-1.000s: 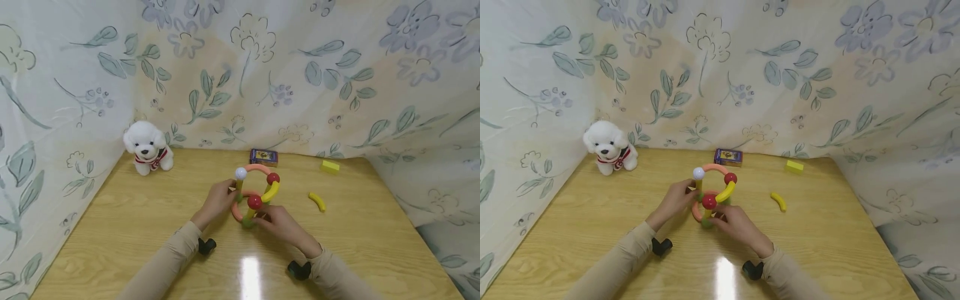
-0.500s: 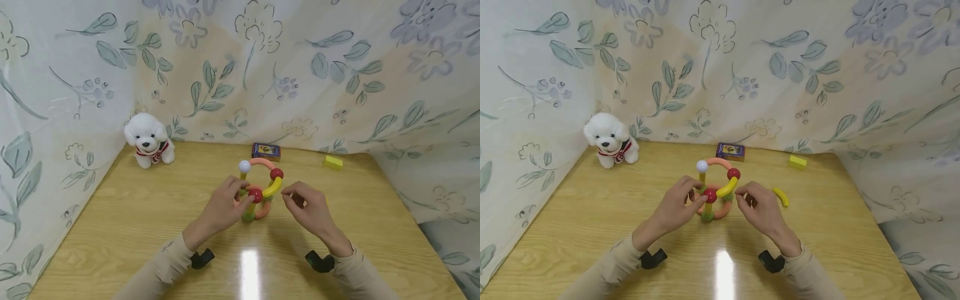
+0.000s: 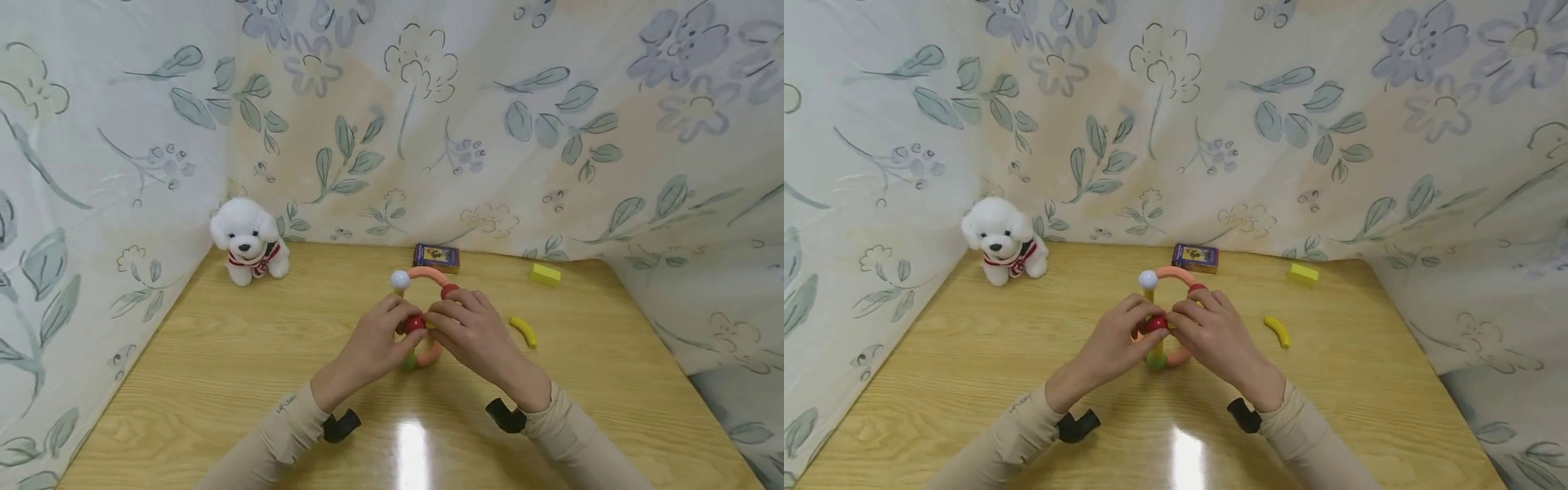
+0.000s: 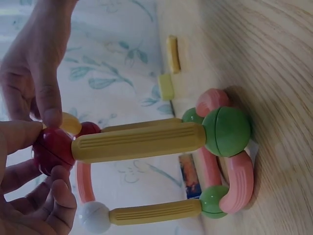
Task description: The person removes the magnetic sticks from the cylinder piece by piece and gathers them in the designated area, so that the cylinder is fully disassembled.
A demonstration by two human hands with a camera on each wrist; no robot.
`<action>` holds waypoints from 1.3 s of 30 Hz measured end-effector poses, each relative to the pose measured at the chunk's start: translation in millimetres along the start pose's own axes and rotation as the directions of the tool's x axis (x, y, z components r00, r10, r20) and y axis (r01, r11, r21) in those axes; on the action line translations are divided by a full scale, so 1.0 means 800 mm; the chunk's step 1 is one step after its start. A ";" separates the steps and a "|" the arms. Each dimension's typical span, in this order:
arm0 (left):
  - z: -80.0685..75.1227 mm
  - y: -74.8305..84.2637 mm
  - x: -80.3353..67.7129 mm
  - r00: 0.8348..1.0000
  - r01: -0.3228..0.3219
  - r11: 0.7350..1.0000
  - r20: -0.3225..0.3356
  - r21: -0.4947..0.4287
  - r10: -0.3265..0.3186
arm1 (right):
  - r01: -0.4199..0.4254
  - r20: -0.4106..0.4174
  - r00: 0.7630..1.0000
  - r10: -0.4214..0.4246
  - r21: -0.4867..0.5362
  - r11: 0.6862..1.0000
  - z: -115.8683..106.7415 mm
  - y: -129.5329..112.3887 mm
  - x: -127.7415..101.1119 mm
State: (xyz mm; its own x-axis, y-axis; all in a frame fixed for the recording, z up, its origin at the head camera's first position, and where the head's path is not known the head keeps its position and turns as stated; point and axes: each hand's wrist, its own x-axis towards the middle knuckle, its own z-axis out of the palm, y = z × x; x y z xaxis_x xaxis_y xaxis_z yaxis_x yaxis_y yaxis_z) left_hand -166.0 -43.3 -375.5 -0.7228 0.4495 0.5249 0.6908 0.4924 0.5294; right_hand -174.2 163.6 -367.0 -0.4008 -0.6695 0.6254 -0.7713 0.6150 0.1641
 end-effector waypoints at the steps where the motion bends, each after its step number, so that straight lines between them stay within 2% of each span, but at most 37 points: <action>1: 0.000 0.000 0.000 1.000 0.005 1.000 -0.001 -0.005 -0.005 | 0.000 0.005 1.000 0.000 -0.009 1.000 0.000 0.000 0.000; 12: 0.000 -0.005 0.000 1.000 0.009 1.000 -0.022 0.002 -0.009 | 0.017 0.026 1.000 -0.015 -0.050 0.999 0.005 0.000 -0.002; 19: 0.000 -0.009 -0.002 0.999 0.040 0.999 -0.014 0.013 -0.040 | 0.010 -0.015 1.000 -0.011 -0.077 0.997 0.008 -0.001 -0.012; 25: 0.000 -0.010 -0.001 0.999 0.041 0.999 -0.011 0.007 -0.041 | -0.002 -0.032 0.999 0.001 -0.016 1.000 0.014 -0.001 -0.028; 28: -0.001 -0.010 0.000 0.999 0.037 0.999 -0.011 0.010 -0.037 | -0.014 -0.009 1.000 0.015 0.036 0.999 0.019 0.000 -0.039; 31: -0.002 -0.009 0.001 0.999 0.031 0.999 -0.012 0.015 -0.031 | -0.022 0.045 0.999 0.020 0.045 0.999 0.024 0.002 -0.048; 36: -0.003 -0.009 0.002 0.999 0.034 0.999 -0.005 0.022 -0.034 | -0.027 0.136 0.990 0.029 -0.018 0.999 0.030 0.004 -0.055; 39: -0.004 -0.008 0.002 0.999 0.033 0.999 -0.001 0.021 -0.033 | -0.018 0.163 0.986 0.027 -0.054 0.998 0.030 0.005 -0.057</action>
State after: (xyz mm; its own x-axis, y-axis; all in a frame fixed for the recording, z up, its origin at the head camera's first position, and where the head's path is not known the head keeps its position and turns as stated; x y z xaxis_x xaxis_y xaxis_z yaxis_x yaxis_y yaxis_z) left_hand -171.4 -48.3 -375.9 -0.7452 0.4324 0.5077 0.6659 0.5222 0.5327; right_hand -171.5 186.5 -413.1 -0.4966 -0.7115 0.4971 -0.7358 0.6489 0.1937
